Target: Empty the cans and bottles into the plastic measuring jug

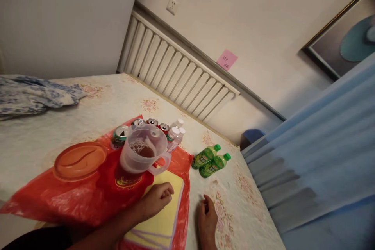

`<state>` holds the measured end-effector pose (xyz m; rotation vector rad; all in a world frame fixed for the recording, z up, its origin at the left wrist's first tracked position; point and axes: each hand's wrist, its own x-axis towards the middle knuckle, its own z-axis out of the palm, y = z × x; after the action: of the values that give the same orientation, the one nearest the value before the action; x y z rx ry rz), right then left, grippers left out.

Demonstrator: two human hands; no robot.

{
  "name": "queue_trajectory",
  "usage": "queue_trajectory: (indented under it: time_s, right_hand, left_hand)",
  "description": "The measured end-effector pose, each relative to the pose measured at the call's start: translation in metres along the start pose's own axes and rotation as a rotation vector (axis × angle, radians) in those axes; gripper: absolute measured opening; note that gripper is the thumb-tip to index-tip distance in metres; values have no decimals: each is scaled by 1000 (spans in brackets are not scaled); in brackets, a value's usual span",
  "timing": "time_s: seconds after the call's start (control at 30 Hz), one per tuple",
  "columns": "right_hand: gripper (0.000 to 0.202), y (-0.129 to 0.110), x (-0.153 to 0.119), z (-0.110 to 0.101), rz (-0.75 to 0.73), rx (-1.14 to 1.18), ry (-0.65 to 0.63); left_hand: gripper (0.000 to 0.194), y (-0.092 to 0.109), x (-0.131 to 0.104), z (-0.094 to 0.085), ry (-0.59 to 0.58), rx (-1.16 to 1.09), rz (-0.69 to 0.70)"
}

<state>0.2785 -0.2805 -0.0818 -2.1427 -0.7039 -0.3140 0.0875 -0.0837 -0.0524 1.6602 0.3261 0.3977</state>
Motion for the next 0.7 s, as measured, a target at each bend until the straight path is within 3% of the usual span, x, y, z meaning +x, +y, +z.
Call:
queue_trajectory:
  time_s: [0.07,0.13,0.27,0.37,0.5,0.6,0.7]
  right_hand:
    - [38,-33,24,4,-26,61,-9]
    - [36,-83,55,10,-100,136,-83]
    - [46,-196,111,26,-358,192,-209]
    - [62,-257,134,38,-591,87,-319]
    - [57,-293,146,52,-725,-217,-489]
    - [41,-299,147,62,-746,-307,-582]
    - [29,-296,147,62,-740,-257,-581]
  left_hand:
    - [15,0,-1,-3,-6,-59,-15]
    - [17,0,-4,-5,-29,-92,-23]
    - [19,-4,-10,-7,-79,-114,-2]
    - [20,-4,-13,-8,-102,-109,13]
    - [18,1,-16,-10,-108,-108,17]
    - [18,7,-17,-12,-109,-76,26]
    - [17,11,-18,-13,-106,-66,22]
